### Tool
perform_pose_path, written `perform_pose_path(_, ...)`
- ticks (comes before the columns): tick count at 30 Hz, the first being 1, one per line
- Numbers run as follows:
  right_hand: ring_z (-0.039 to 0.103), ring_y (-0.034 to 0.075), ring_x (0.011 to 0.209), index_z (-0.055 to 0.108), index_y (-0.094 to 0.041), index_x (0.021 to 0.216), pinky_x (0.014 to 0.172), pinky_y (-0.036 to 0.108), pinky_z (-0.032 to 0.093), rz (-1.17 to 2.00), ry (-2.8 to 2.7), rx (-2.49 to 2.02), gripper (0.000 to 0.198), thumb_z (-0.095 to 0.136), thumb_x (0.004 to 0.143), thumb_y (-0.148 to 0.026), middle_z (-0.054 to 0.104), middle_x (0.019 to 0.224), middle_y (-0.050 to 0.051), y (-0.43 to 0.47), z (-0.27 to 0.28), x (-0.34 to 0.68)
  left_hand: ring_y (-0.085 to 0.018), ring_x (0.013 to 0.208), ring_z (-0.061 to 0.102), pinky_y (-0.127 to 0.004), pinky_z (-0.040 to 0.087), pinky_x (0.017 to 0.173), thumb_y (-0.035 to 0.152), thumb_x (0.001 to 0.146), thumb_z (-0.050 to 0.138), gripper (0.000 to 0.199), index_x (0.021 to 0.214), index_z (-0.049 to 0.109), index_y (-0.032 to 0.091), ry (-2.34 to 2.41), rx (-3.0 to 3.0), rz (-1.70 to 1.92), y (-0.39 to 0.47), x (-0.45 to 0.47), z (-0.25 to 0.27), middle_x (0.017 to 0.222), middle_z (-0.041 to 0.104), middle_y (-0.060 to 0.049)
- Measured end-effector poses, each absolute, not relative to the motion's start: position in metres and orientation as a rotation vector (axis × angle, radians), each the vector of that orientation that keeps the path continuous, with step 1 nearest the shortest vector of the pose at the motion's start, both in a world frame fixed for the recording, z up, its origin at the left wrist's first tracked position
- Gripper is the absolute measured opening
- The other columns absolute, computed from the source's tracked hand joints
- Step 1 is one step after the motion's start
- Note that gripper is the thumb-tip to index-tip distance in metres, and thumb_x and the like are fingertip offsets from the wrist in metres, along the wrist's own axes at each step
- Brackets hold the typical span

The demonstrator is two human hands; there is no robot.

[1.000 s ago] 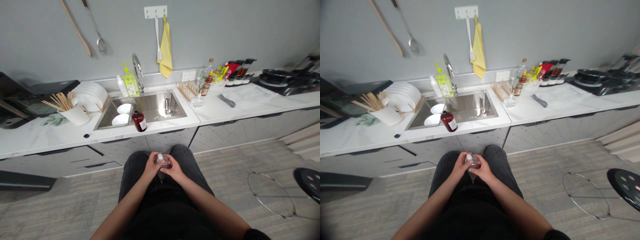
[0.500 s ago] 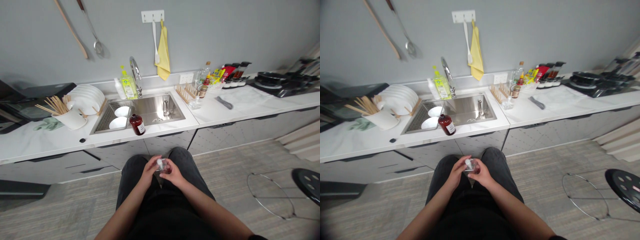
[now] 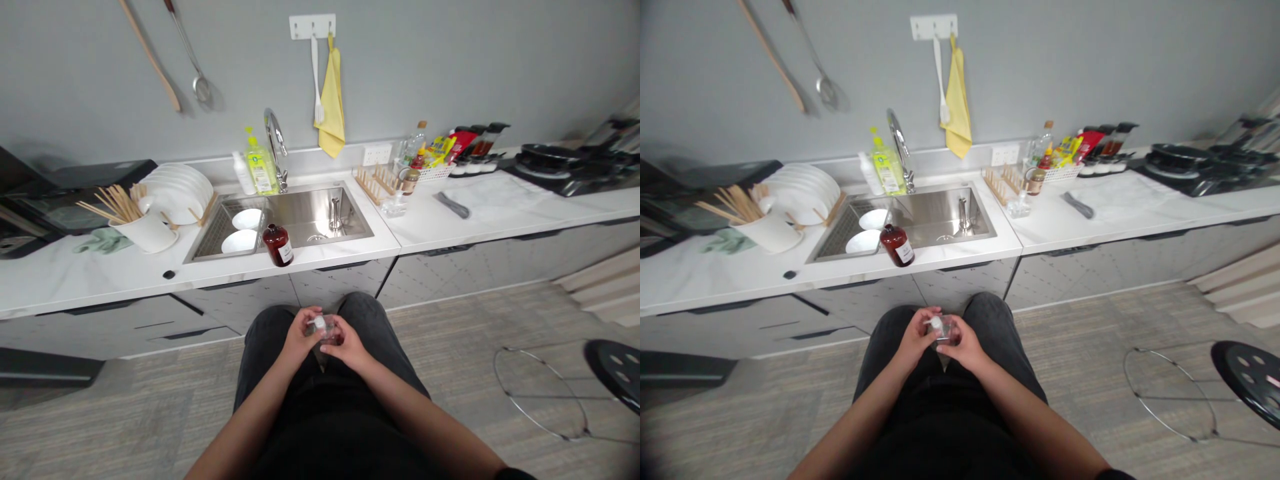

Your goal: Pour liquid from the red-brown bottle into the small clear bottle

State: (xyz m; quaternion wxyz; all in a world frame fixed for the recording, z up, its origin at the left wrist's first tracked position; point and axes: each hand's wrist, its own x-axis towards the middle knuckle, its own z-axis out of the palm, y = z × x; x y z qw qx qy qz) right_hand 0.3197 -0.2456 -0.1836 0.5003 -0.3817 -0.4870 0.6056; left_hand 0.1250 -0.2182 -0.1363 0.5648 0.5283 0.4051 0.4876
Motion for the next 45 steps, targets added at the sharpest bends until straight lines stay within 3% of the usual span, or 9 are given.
perform_pose_path(3,0.079,0.023,0.092,0.064,-0.029,0.141,0.086,0.038,0.065,1.465,-1.2,-0.926,0.083,0.107,0.073,-0.05,0.081,0.118,0.005,-0.246,-0.183,0.32,-0.036,0.135,0.072,-0.05,0.056,0.116,0.057,0.086,0.095,0.057,0.13,0.079,0.025,0.887,1.23,1.091,-0.22,0.124,-0.136,0.15,0.074,-0.016)
perform_pose_path(8,0.081,0.028,0.105,0.066,-0.029,0.139,0.092,0.042,0.067,1.421,-1.254,-0.95,0.081,0.107,0.072,-0.049,0.081,0.129,0.008,-0.243,-0.173,0.316,-0.037,0.132,0.072,-0.051,0.056,0.117,0.059,0.076,0.102,0.051,0.101,0.079,0.021,0.952,1.286,1.151,-0.216,0.124,-0.13,0.133,0.078,-0.017)
perform_pose_path(10,0.08,0.032,0.119,0.067,-0.029,0.143,0.102,0.047,0.065,1.355,-1.326,-0.959,0.081,0.106,0.073,-0.045,0.08,0.139,0.011,-0.24,-0.162,0.316,-0.036,0.131,0.072,-0.051,0.056,0.117,0.058,0.07,0.106,0.061,0.111,0.078,0.023,0.923,1.264,1.192,-0.215,0.122,-0.122,0.133,0.078,-0.016)
perform_pose_path(14,0.077,0.037,0.129,0.069,-0.029,0.143,0.114,0.054,0.06,1.151,-1.507,-1.044,0.078,0.105,0.073,-0.035,0.08,0.141,0.011,-0.234,-0.131,0.321,-0.038,0.139,0.07,-0.053,0.056,0.12,0.057,0.089,0.093,0.058,0.136,0.081,0.025,0.816,1.272,1.145,-0.218,0.114,-0.098,0.149,0.074,-0.017)
perform_pose_path(22,0.074,0.037,0.138,0.06,-0.031,0.158,0.123,0.056,0.057,0.946,-1.686,-1.066,0.093,0.098,0.073,-0.02,0.074,0.153,0.013,-0.24,-0.077,0.315,-0.032,0.119,0.076,-0.047,0.063,0.107,0.053,0.081,0.1,0.042,0.098,0.078,0.022,0.962,1.352,1.291,-0.219,0.115,-0.077,0.124,0.079,-0.013)
perform_pose_path(25,0.078,0.038,0.132,0.066,-0.031,0.152,0.119,0.056,0.06,0.944,-1.683,-1.058,0.087,0.1,0.073,-0.022,0.079,0.147,0.012,-0.241,-0.068,0.312,-0.036,0.129,0.074,-0.05,0.06,0.115,0.057,0.078,0.102,0.059,0.121,0.077,0.024,0.901,1.396,1.301,-0.221,0.107,-0.07,0.133,0.078,-0.014)
perform_pose_path(30,0.078,0.04,0.134,0.069,-0.03,0.151,0.12,0.057,0.06,0.973,-1.668,-1.03,0.092,0.109,0.068,-0.028,0.079,0.149,0.013,-0.24,-0.06,0.316,-0.037,0.146,0.07,-0.055,0.052,0.128,0.05,0.099,0.085,0.069,0.162,0.063,0.028,0.772,1.393,1.185,-0.227,0.094,-0.05,0.155,0.075,-0.016)
perform_pose_path(38,0.077,0.041,0.136,0.07,-0.033,0.155,0.121,0.06,0.06,0.896,-1.732,-1.06,0.094,0.108,0.069,-0.027,0.078,0.151,0.013,-0.243,-0.058,0.322,-0.031,0.101,0.08,-0.045,0.064,0.099,0.038,0.084,0.099,0.043,0.123,0.087,0.026,1.176,1.709,1.302,-0.219,0.092,-0.044,0.11,0.087,-0.008)
perform_pose_path(45,0.076,0.042,0.136,0.069,-0.03,0.155,0.122,0.062,0.059,0.687,-1.841,-1.167,0.09,0.103,0.072,-0.02,0.078,0.149,0.014,-0.245,-0.058,0.323,-0.024,0.077,0.071,-0.037,0.059,0.076,0.039,0.091,0.094,0.024,0.111,0.088,0.027,1.359,2.062,1.286,-0.222,0.091,-0.022,0.092,0.083,-0.005)
